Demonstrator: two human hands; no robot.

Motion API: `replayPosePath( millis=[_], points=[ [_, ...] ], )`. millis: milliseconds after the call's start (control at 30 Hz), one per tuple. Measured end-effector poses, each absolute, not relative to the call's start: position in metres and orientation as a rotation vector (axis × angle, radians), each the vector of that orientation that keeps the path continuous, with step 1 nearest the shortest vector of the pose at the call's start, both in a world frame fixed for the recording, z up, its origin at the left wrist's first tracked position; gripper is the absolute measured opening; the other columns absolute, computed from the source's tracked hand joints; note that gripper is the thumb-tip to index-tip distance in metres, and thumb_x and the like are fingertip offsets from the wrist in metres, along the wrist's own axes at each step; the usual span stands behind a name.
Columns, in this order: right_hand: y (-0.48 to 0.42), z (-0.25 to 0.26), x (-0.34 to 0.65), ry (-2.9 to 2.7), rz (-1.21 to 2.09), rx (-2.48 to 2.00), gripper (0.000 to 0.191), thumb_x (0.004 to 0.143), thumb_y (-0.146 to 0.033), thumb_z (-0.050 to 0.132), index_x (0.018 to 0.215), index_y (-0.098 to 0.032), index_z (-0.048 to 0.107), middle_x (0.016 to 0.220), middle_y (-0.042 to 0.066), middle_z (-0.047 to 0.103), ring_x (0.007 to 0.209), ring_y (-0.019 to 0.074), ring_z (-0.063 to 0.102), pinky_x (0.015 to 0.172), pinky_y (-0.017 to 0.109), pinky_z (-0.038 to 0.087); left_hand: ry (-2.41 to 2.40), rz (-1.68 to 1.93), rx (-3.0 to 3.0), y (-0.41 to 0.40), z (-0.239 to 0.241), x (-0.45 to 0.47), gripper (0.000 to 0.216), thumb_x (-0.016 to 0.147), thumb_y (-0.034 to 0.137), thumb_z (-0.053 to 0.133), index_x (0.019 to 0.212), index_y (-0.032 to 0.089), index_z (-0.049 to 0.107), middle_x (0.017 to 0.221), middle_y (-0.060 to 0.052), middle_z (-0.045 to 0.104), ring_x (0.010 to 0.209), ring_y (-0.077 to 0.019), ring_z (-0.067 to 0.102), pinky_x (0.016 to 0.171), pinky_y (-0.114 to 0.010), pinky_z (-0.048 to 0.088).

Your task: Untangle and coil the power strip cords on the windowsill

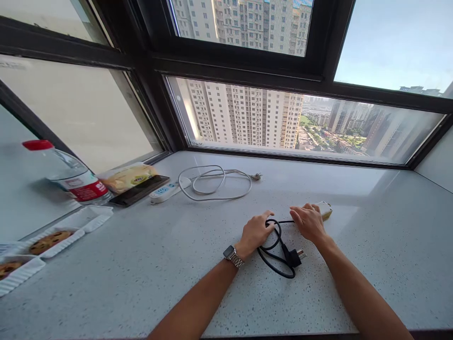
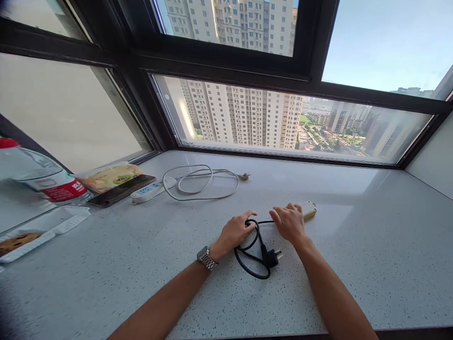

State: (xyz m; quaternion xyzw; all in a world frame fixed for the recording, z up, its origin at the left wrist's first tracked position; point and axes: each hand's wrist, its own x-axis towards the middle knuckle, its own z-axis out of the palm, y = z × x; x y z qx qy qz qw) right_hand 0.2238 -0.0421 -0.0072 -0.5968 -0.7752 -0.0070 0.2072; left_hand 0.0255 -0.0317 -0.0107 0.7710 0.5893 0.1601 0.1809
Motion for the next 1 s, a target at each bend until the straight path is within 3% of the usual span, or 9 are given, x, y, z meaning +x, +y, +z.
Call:
replayPosePath(
  millis=[100, 267, 500, 667, 800, 900, 1000],
  points=[
    [-0.050, -0.003, 0.218, -2.089, -0.042, -1.733, 0.046, 0.101, -0.045, 0.030, 0.124, -0.020, 0.061, 0.100, 0.009, 0.072, 0.099, 0.0258, 0.061, 0.090, 0.043, 0.036, 1.695, 0.531, 2.172, -0.030, -0.011, 0.026, 0.040, 0.086, 0.024, 0.046, 0.124, 0.027, 0.057, 0.113, -0.005, 0.066, 0.098, -0.0211, 0.063, 0.079, -0.027, 0.046],
    [-0.074, -0.007, 0.186, -2.125, -0.066, -1.519, 0.056, 0.093, -0.053, 0.043, 0.135, -0.016, 0.050, 0.135, 0.013, 0.054, 0.123, 0.0282, 0.046, 0.104, 0.045, 0.029, 1.767, 0.542, 2.192, -0.027, -0.015, 0.031, 0.041, 0.088, 0.020, 0.044, 0.125, 0.028, 0.059, 0.111, -0.006, 0.066, 0.097, -0.0207, 0.064, 0.078, -0.027, 0.047],
    [-0.084, -0.025, 0.152, -2.337, -0.075, -1.545, 0.060, 0.091, -0.051, 0.050, 0.142, -0.021, 0.041, 0.150, 0.012, 0.035, 0.138, 0.0343, 0.026, 0.110, 0.057, 0.020, 1.577, 0.621, 2.073, -0.015, -0.022, 0.018, 0.031, 0.084, 0.024, 0.048, 0.103, 0.027, 0.072, 0.106, -0.004, 0.072, 0.099, -0.0220, 0.065, 0.082, -0.029, 0.048],
    [-0.076, -0.024, 0.164, -2.386, 0.004, -1.602, 0.060, 0.092, -0.052, 0.046, 0.144, -0.023, 0.038, 0.149, 0.012, 0.037, 0.134, 0.0346, 0.034, 0.109, 0.060, 0.021, 1.354, 0.779, 2.051, -0.009, -0.031, 0.014, 0.037, 0.078, 0.023, 0.048, 0.107, 0.021, 0.071, 0.111, -0.005, 0.071, 0.104, -0.0205, 0.064, 0.094, -0.030, 0.047],
    [-0.072, -0.018, 0.176, -2.341, 0.039, -1.632, 0.053, 0.091, -0.044, 0.047, 0.140, -0.024, 0.044, 0.148, 0.010, 0.039, 0.136, 0.0338, 0.031, 0.109, 0.061, 0.021, 1.197, 0.806, 2.195, -0.011, -0.039, 0.018, 0.049, 0.079, 0.018, 0.042, 0.124, 0.016, 0.060, 0.128, -0.008, 0.061, 0.119, -0.0217, 0.055, 0.104, -0.035, 0.041],
    [-0.073, -0.012, 0.182, -2.296, 0.076, -1.605, 0.046, 0.092, -0.039, 0.045, 0.135, -0.022, 0.051, 0.147, 0.008, 0.041, 0.137, 0.0308, 0.031, 0.111, 0.055, 0.021, 1.159, 0.733, 2.358, -0.016, -0.047, 0.024, 0.055, 0.079, 0.014, 0.042, 0.133, 0.015, 0.050, 0.136, -0.011, 0.054, 0.125, -0.0232, 0.049, 0.108, -0.041, 0.038],
    [-0.081, -0.006, 0.179, -2.303, 0.093, -1.479, 0.052, 0.092, -0.044, 0.045, 0.137, -0.018, 0.049, 0.145, 0.009, 0.044, 0.136, 0.0271, 0.033, 0.113, 0.049, 0.021, 1.214, 0.676, 2.448, -0.019, -0.056, 0.029, 0.052, 0.079, 0.014, 0.048, 0.131, 0.018, 0.051, 0.135, -0.012, 0.054, 0.127, -0.0260, 0.046, 0.108, -0.044, 0.036]
  ],
)
